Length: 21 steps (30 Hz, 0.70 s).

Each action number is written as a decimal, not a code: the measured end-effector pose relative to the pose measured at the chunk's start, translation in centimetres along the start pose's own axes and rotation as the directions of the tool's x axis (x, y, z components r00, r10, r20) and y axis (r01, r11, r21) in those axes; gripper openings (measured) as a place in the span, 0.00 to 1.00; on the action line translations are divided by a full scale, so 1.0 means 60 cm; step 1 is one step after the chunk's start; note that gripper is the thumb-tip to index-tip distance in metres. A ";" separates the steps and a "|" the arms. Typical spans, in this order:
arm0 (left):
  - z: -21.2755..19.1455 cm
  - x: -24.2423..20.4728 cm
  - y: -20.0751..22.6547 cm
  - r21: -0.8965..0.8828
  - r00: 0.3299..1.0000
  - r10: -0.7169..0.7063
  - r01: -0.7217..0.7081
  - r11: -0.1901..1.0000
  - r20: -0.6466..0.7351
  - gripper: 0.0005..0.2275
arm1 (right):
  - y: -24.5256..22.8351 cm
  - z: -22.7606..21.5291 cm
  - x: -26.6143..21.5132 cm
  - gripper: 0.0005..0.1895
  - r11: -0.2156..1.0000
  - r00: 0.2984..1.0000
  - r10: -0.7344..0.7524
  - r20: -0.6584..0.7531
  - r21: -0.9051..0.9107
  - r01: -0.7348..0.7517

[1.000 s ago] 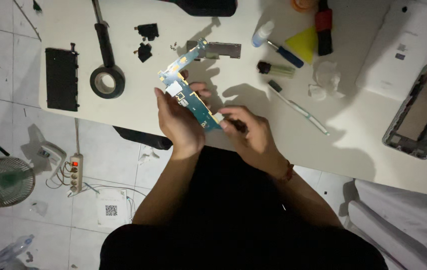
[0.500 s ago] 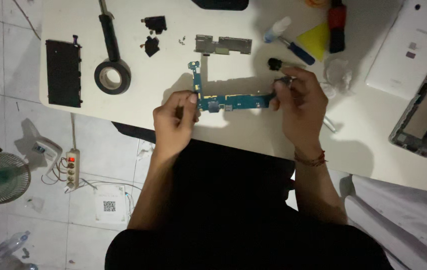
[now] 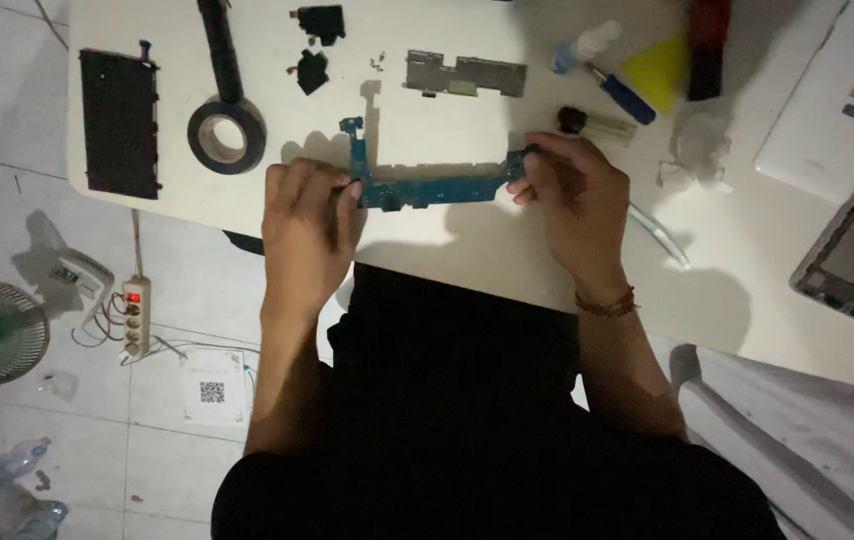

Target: The person wipes a circuit board with a cloth, uses a brush and cotton swab to clean the surface and components, and then uses a screwdriver to tighten a small screw on the board.

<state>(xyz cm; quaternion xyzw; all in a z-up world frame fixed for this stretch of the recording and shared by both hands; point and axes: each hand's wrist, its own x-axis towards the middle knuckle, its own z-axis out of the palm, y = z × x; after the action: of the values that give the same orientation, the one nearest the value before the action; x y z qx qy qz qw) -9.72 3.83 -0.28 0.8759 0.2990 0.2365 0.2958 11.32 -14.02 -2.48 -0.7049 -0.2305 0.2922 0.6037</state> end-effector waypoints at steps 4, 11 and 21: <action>0.007 0.004 0.002 0.035 1.000 0.005 -0.005 0.999 -0.004 0.05 | 0.000 0.011 0.010 0.13 0.991 0.998 -0.054 -0.021 -0.123 0.051; 0.013 0.006 -0.011 0.087 0.999 -0.027 0.029 0.996 -0.026 0.07 | -0.014 0.024 0.002 0.11 0.955 0.986 -0.143 -0.086 -0.273 0.115; 0.015 0.014 -0.006 -0.092 0.999 -0.043 0.040 0.995 -0.028 0.13 | -0.029 0.015 0.060 0.16 0.623 0.889 -0.381 0.254 -0.640 0.450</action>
<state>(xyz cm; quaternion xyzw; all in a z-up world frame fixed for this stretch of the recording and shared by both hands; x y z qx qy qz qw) -8.77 4.30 -0.96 0.8515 0.3101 0.2567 0.3361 13.34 -10.63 -1.34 -0.7891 -0.5060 0.0720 0.3407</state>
